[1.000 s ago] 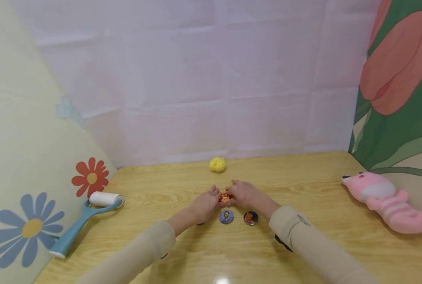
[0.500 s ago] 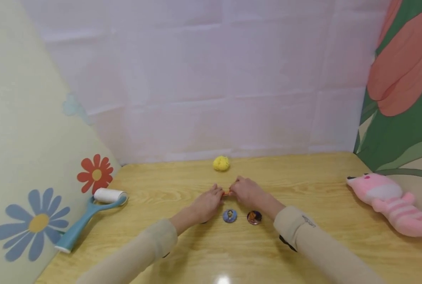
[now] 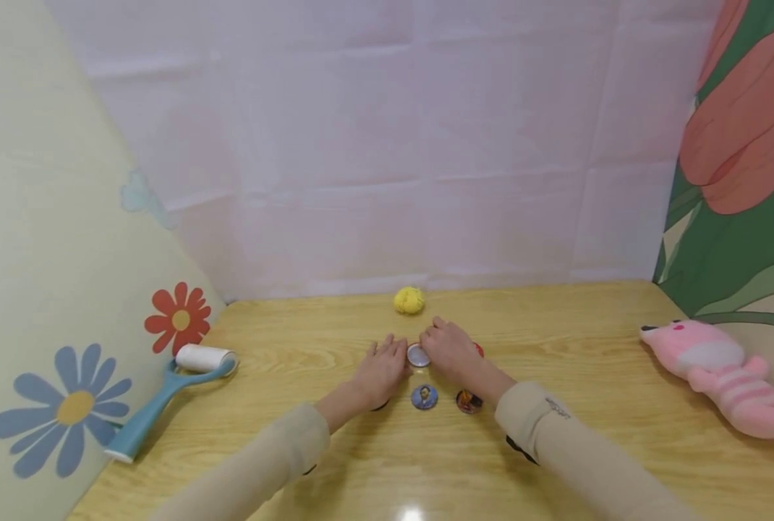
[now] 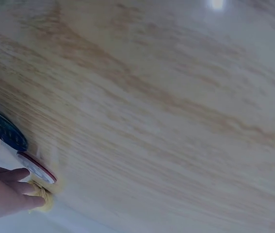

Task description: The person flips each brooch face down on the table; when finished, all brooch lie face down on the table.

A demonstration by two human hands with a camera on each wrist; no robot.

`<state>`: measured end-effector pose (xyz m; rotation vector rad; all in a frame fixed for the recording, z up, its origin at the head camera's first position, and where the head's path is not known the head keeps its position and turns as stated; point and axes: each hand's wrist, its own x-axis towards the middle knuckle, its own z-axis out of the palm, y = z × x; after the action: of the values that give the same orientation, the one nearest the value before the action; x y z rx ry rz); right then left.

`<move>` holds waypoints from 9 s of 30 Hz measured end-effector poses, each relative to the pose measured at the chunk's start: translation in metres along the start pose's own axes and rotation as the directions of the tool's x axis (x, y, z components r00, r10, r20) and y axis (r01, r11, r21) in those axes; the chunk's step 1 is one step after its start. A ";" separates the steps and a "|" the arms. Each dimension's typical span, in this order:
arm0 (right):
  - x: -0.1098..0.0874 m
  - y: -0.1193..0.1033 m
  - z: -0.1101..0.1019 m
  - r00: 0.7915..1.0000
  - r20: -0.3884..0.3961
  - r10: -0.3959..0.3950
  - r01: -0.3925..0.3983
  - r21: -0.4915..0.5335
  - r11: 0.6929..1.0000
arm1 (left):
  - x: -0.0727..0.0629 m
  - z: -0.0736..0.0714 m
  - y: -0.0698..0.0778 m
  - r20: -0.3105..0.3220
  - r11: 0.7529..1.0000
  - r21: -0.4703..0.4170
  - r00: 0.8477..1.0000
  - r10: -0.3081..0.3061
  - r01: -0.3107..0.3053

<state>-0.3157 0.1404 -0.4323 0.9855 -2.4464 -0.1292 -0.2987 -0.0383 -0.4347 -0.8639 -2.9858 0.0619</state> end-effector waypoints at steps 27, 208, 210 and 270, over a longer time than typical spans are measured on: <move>-0.010 0.001 0.002 0.973 0.168 0.159 -0.213 0.373 0.903 | 0.007 0.003 0.004 0.031 0.999 0.035 1.000 0.000 -0.001; -0.012 0.044 -0.043 0.952 0.083 0.293 -0.265 0.700 0.663 | 0.046 -0.082 0.002 -0.128 0.909 -0.375 0.982 0.141 -0.180; -0.012 0.044 -0.044 0.945 0.091 0.313 -0.285 0.699 0.656 | 0.047 -0.081 0.002 -0.137 0.907 -0.377 0.980 0.143 -0.185; -0.037 0.067 -0.038 0.991 0.136 -0.019 -0.064 0.578 0.814 | 0.067 -0.055 0.040 -0.068 0.946 -0.295 0.990 0.123 -0.137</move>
<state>-0.3167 0.2179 -0.3966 1.2227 -2.6804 0.6252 -0.3317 0.0325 -0.3801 -1.0713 -2.9319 -0.4137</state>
